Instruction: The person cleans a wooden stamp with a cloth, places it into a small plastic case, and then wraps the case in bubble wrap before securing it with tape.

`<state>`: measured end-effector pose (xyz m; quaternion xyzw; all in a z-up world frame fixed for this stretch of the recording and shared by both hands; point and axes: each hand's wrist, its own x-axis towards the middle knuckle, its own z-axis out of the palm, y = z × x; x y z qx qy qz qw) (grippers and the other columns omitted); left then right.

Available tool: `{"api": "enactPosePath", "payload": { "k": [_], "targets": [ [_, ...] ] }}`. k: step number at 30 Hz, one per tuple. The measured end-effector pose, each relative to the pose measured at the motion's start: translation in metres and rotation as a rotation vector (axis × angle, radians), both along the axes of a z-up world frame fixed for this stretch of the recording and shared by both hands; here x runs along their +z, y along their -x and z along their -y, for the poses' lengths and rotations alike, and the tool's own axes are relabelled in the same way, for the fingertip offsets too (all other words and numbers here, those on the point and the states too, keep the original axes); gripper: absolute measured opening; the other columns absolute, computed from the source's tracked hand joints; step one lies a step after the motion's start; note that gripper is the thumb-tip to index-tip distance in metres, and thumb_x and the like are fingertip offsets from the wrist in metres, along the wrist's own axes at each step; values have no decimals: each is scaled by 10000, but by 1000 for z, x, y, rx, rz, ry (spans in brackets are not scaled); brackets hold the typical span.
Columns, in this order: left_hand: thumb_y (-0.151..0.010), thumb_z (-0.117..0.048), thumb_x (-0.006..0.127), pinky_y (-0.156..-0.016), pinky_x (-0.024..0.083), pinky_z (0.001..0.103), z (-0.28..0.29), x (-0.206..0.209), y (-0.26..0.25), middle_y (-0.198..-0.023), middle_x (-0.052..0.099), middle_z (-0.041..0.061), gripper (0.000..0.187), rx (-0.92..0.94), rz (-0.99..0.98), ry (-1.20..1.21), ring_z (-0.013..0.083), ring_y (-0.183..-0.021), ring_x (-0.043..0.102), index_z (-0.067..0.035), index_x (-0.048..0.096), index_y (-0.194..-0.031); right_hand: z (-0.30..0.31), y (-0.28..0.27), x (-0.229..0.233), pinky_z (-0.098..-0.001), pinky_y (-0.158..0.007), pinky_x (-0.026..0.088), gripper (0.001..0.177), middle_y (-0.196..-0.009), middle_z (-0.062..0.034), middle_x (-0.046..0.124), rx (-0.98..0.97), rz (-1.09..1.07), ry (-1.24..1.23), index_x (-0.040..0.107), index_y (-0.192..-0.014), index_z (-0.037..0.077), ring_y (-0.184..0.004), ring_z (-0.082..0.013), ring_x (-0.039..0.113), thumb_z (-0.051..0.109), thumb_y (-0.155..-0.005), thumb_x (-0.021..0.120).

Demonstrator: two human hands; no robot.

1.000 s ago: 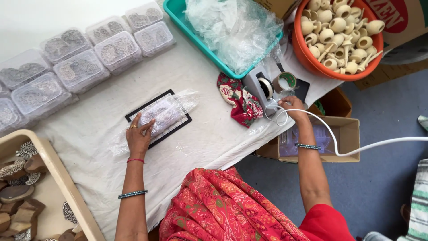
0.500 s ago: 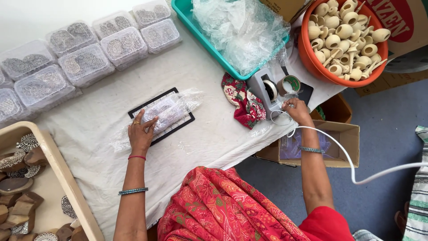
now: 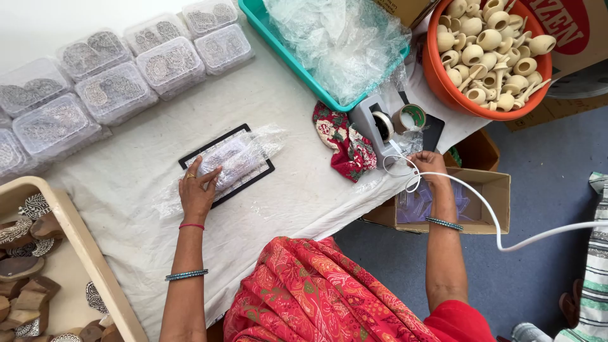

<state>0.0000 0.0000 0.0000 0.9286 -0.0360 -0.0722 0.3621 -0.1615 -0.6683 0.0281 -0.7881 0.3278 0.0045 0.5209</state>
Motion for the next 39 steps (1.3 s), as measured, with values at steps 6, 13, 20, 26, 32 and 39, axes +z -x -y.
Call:
{"api": "enactPosePath", "payload": {
  "k": [6,13,20,26,32,39],
  "targets": [
    [-957,-352,686,-1237,168,608,0,1,1,-1615,436,-66,231,4,-5,-16,217,-1503,361,-435,769,-1156,-4,11,-6,-225,-593,488,131,-840,-48,744,-41,-34,-31,753,-982,23,-716,-88,664,140,-922,758],
    [-952,-351,693,-1237,166,611,1,-3,0,-1615,442,-65,230,10,-6,-13,216,-1505,362,-439,770,-1150,-23,5,-13,-244,-622,548,202,-881,-10,747,-131,58,-187,722,-999,64,-762,-78,694,190,-873,817],
    [-940,-287,702,-1208,296,580,-8,-60,-7,-1582,477,44,258,-29,189,-14,282,-1468,421,-426,797,-1135,44,3,-65,-266,-612,498,194,-842,-64,740,211,106,243,761,-1009,16,-722,-118,646,159,-886,810],
    [-943,-284,692,-1184,255,611,5,-15,-2,-1565,471,-27,238,37,61,-98,259,-1454,397,-440,798,-1089,16,8,-38,-563,-833,566,517,-1126,-304,716,163,-495,975,780,-1011,-30,-1033,-477,689,481,-931,792],
    [-955,-269,661,-1259,156,575,8,-7,-1,-1610,377,-115,315,68,-59,-57,184,-1520,281,-474,748,-1179,37,22,-124,-420,-662,581,339,-809,-172,793,403,-625,455,848,-952,-35,-684,-249,694,246,-764,832],
    [-964,-270,654,-1267,129,549,8,-1,1,-1619,349,-119,321,66,-112,-43,174,-1529,259,-464,728,-1208,-304,-100,33,-308,-671,511,285,-809,-83,754,955,-17,393,751,-944,27,-717,-113,658,305,-886,776]
  ]
}}
